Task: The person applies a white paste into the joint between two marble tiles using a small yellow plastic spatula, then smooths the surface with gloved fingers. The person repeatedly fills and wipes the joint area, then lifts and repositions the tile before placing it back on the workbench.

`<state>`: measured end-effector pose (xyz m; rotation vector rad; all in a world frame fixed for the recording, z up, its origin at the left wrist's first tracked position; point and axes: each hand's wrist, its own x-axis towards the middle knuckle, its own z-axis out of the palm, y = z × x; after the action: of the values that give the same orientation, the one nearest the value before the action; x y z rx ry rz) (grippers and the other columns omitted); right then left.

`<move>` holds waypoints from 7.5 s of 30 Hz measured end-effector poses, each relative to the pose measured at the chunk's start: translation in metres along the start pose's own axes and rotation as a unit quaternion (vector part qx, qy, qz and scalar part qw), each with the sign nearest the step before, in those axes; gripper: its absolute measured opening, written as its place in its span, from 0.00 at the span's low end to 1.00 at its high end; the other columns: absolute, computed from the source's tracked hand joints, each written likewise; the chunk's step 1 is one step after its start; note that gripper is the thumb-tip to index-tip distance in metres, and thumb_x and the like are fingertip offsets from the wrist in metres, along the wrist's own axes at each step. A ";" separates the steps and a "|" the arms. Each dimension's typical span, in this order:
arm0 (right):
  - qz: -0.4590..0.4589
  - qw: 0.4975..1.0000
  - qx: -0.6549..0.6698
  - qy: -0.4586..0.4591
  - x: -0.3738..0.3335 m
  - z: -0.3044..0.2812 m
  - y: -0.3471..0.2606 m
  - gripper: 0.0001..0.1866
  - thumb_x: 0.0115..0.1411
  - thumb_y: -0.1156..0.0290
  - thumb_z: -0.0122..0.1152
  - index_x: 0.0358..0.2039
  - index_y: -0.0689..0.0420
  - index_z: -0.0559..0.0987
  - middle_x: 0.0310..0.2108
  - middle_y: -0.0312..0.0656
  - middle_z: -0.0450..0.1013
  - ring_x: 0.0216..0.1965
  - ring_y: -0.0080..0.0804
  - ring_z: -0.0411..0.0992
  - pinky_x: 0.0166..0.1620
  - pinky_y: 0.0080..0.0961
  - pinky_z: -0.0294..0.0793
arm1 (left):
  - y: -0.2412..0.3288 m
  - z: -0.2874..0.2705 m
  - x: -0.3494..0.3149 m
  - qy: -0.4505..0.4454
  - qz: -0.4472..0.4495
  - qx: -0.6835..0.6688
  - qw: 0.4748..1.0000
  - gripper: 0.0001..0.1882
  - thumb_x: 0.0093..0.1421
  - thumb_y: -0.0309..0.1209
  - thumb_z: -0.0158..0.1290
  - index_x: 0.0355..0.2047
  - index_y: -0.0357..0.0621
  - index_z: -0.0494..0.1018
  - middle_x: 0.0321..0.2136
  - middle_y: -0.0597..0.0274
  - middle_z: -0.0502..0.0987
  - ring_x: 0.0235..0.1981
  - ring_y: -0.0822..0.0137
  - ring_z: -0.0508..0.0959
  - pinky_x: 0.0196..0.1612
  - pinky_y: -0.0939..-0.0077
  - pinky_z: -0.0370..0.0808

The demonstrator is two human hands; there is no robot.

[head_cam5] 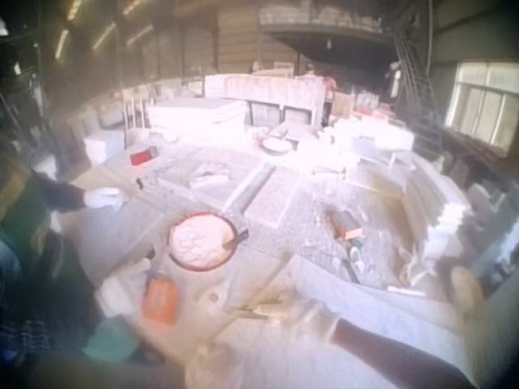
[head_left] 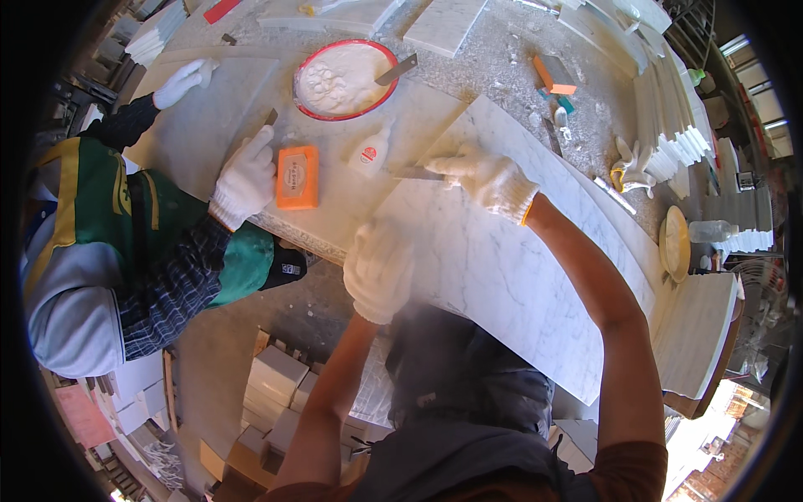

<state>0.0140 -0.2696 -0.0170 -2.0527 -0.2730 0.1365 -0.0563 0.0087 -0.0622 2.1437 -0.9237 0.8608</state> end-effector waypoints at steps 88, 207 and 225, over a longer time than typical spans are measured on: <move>0.359 0.876 0.138 0.291 -0.331 -0.060 -0.075 0.26 0.70 0.78 0.58 0.68 0.57 0.79 0.34 0.34 0.78 0.22 0.15 0.67 0.23 0.17 0.69 | 0.003 -0.037 0.071 -0.159 0.020 0.021 0.987 0.26 0.62 0.31 0.66 0.61 0.46 0.76 0.61 0.47 0.77 0.63 0.44 0.75 0.69 0.42 0.69; 0.583 0.521 -0.034 0.622 -0.501 0.064 0.004 0.34 0.81 0.45 0.43 0.58 0.67 0.80 0.51 0.55 0.81 0.49 0.48 0.79 0.57 0.42 0.78 | 0.039 0.127 0.143 -0.210 -0.121 0.145 0.959 0.39 0.68 0.44 0.62 0.73 0.41 0.63 0.67 0.44 0.71 0.67 0.39 0.71 0.70 0.43 0.66; 0.545 0.554 0.016 0.629 -0.516 0.062 0.048 0.36 0.79 0.45 0.47 0.63 0.71 0.75 0.59 0.61 0.76 0.54 0.53 0.77 0.61 0.44 0.76 | 0.009 0.064 0.229 -0.364 -0.415 -0.204 0.808 0.28 0.68 0.49 0.59 0.62 0.46 0.78 0.46 0.60 0.82 0.49 0.63 0.80 0.54 0.62 0.75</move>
<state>-0.4916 -0.3681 -0.0981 -1.4631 1.8832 -0.5889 0.0799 -0.1274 0.0779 2.1401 -0.3215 -0.5922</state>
